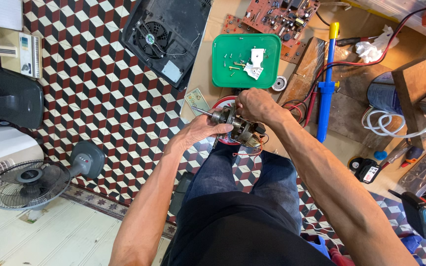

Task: The person disassembles a small electrical motor, uses a cordless drill to remove screws, and then reassembles the motor components. They handle the motor housing, rotor, and stator, and use a cordless drill and screwdriver during the process.

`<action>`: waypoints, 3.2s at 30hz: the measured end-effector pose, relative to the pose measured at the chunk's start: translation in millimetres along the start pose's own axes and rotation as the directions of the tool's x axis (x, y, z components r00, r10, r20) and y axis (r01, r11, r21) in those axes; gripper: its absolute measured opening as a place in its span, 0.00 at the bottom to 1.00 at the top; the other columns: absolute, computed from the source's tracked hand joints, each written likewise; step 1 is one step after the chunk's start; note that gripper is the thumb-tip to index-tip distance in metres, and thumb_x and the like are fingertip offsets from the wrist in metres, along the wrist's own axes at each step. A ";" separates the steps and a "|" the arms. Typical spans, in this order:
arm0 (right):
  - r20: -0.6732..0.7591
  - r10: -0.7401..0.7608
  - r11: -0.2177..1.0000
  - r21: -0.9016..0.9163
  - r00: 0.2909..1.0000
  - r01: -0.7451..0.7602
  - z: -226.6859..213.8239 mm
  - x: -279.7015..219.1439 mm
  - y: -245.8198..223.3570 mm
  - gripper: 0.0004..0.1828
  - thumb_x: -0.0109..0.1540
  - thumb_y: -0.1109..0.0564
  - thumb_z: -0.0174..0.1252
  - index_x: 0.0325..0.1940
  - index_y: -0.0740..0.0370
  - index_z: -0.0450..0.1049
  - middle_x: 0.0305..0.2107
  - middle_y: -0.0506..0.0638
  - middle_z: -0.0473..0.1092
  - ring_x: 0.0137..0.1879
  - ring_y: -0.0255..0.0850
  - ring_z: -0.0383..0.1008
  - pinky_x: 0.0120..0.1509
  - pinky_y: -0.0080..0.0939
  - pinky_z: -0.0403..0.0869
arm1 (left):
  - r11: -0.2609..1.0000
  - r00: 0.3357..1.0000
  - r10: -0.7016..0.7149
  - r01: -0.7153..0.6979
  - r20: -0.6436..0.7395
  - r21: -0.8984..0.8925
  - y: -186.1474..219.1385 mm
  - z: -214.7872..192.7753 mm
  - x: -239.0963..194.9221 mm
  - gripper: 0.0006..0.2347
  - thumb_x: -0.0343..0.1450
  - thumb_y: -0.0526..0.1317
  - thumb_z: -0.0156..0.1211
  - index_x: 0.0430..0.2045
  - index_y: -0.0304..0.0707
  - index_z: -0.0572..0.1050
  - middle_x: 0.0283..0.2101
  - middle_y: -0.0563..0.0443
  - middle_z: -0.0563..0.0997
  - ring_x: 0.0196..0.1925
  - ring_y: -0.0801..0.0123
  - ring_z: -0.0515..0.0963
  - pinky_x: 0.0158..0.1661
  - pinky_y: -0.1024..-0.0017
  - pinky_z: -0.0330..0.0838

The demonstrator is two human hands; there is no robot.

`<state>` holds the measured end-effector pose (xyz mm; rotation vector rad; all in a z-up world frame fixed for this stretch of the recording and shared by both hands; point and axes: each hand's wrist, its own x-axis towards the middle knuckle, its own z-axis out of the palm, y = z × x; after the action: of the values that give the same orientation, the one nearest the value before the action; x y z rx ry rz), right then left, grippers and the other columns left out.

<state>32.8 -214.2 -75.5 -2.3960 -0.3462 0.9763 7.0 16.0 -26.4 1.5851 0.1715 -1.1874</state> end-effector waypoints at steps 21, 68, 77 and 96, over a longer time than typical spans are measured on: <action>-0.256 0.218 0.831 0.554 0.942 -0.042 -30.8 -90.2 -28.2 0.28 0.68 0.41 0.49 0.63 0.63 0.71 0.50 0.63 0.74 0.56 0.53 0.77 0.61 0.48 0.73 | 0.995 0.987 -0.058 0.045 -0.148 -0.089 -9.4 -2.3 -6.7 0.39 0.54 0.70 0.64 0.48 0.34 0.76 0.42 0.45 0.82 0.47 0.64 0.82 0.47 0.66 0.79; -0.432 0.140 0.930 0.367 0.891 0.031 13.7 -113.9 -60.7 0.46 0.52 0.51 0.73 0.69 0.67 0.59 0.55 0.63 0.67 0.63 0.55 0.70 0.66 0.51 0.70 | 0.753 0.934 0.099 -0.296 -0.344 -0.588 -14.5 -31.6 -38.4 0.30 0.68 0.64 0.55 0.55 0.39 0.71 0.42 0.48 0.80 0.41 0.68 0.81 0.47 0.63 0.80; -0.413 0.133 0.947 0.321 0.901 0.007 12.0 -108.8 -70.2 0.52 0.50 0.48 0.74 0.72 0.67 0.57 0.60 0.64 0.65 0.65 0.58 0.67 0.67 0.52 0.69 | 0.561 0.925 0.143 -0.369 -0.352 -0.741 5.2 -22.4 -63.7 0.29 0.72 0.64 0.48 0.54 0.37 0.74 0.44 0.45 0.82 0.43 0.63 0.83 0.49 0.54 0.79; -0.757 0.022 0.995 0.081 0.653 0.061 -111.6 -221.8 -129.3 0.35 0.53 0.52 0.74 0.60 0.66 0.69 0.43 0.59 0.74 0.51 0.54 0.75 0.55 0.51 0.73 | 0.688 0.910 0.401 -0.223 0.106 -0.691 109.1 71.3 -56.2 0.27 0.74 0.57 0.58 0.60 0.33 0.70 0.50 0.49 0.80 0.53 0.68 0.79 0.58 0.65 0.72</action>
<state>-49.9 -240.9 190.6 -2.4470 0.0037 -0.0981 7.6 -58.9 94.1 0.7723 0.1294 -0.8918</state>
